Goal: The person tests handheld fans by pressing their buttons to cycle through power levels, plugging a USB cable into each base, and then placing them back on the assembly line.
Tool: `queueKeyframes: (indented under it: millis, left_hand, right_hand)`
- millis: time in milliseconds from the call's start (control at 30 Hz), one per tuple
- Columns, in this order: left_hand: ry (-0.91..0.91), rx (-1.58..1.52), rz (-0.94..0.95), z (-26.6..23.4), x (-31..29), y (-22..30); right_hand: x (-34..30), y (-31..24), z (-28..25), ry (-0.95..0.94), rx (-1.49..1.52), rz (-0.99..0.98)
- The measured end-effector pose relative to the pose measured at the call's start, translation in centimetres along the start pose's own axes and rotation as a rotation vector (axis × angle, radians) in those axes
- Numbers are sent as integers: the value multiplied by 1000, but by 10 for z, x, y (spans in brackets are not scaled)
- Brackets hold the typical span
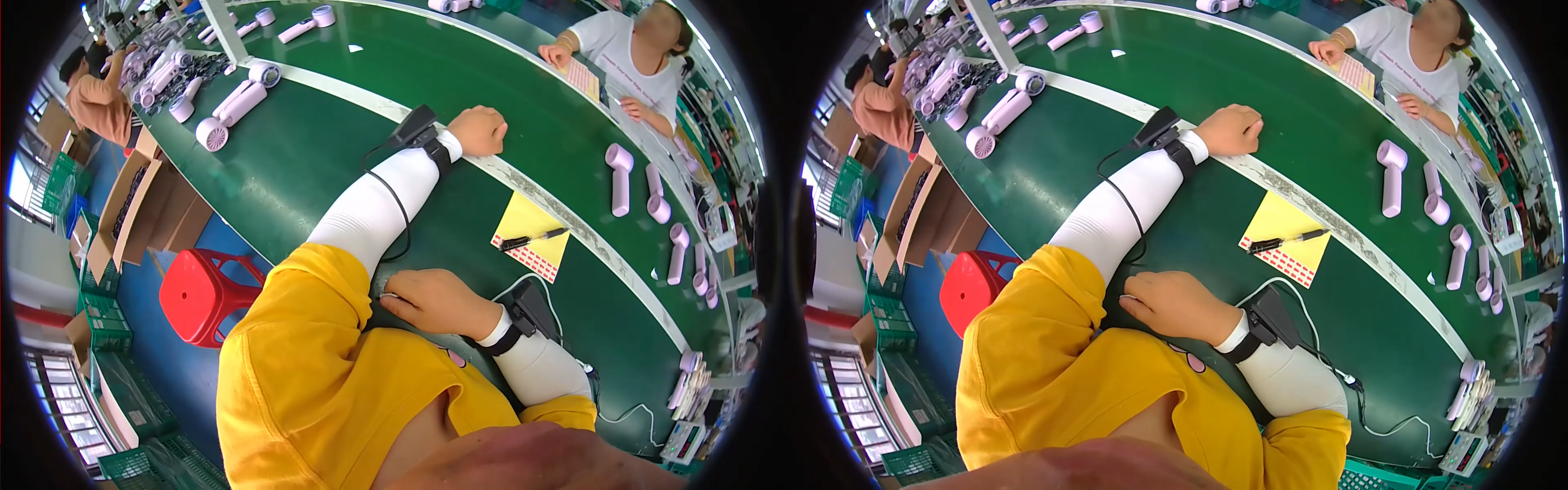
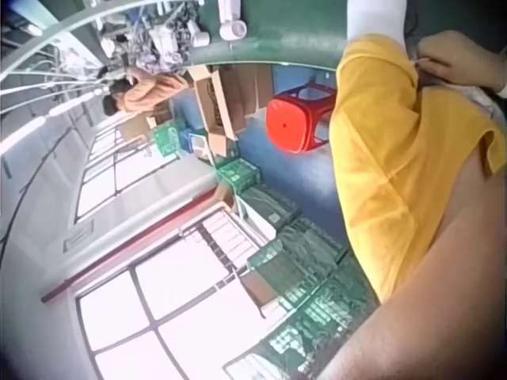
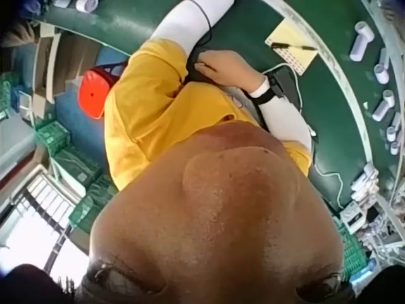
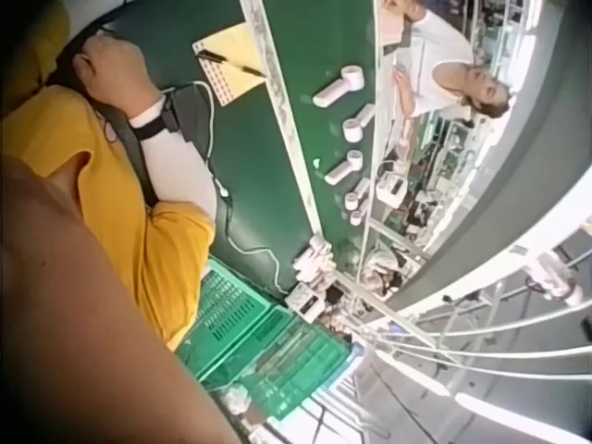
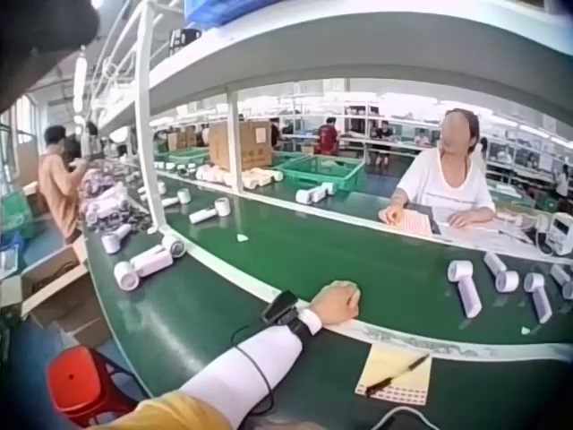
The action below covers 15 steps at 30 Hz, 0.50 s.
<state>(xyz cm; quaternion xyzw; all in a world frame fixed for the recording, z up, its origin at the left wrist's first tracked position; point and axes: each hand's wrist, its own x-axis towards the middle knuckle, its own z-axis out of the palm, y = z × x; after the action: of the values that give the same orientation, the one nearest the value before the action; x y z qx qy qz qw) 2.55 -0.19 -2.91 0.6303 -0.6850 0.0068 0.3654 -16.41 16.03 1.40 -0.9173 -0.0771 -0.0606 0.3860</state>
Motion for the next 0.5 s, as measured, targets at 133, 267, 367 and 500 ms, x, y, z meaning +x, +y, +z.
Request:
queueKeyframes:
  millis: [133, 267, 367, 500]
  left_hand:
    - [-18, 5, 18, -1, 0, 0]
    - [-72, -10, 15, -3, 0, 0]
    - [-90, -23, 8, -4, -1, 2]
    - [-100, -46, -1, -7, -2, 4]
  right_hand:
    - [1, -2, -1, -9, -13, -4]
    - [3, -4, -2, -12, -5, 19]
    - [3, -3, -1, -13, 0, 27]
    - [4, -4, 0, -18, -1, 31]
